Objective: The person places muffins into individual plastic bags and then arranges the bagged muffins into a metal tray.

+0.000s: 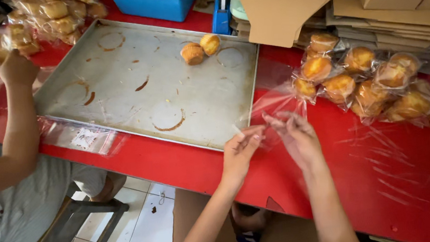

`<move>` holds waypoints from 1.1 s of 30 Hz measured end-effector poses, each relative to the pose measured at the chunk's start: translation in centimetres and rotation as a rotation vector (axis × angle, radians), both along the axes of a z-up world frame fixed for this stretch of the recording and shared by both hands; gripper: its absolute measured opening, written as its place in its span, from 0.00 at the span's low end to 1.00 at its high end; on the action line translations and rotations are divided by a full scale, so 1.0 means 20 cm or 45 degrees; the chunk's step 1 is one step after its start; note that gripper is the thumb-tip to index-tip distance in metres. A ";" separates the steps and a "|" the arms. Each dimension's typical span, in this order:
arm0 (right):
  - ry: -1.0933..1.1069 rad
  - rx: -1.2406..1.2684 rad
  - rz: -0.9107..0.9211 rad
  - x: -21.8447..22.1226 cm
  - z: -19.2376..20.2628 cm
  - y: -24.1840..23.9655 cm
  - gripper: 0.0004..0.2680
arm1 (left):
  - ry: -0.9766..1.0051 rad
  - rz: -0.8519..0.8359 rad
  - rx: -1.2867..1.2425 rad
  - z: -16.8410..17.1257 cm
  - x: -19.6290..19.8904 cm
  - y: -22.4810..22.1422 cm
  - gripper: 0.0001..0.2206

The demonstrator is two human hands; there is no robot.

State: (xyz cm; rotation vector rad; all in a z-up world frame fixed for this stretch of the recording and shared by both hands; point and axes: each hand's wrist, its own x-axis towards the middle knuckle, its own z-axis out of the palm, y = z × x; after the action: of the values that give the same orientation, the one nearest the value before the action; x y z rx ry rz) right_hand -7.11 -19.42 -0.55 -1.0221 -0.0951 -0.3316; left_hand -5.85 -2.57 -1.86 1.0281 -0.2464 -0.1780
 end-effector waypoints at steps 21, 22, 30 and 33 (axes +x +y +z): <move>-0.274 -1.619 -0.915 -0.35 0.24 0.34 0.11 | -0.423 0.164 0.587 0.28 -0.10 0.11 0.10; -0.268 -1.615 -0.910 -0.34 0.24 0.35 0.11 | -0.417 0.163 0.593 0.27 -0.09 0.13 0.10; -0.283 -1.666 -0.792 -0.30 0.21 0.33 0.07 | -0.457 0.131 0.681 0.30 -0.09 0.21 0.14; -0.228 -1.659 -0.741 -0.30 0.25 0.32 0.08 | -0.458 0.140 0.710 0.32 -0.08 0.23 0.10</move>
State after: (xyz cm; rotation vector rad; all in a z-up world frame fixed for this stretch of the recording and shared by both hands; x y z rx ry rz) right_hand -13.17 -13.04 4.44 -2.3181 -0.1821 -0.9518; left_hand -7.52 1.95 4.55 1.6255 -0.4818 0.0464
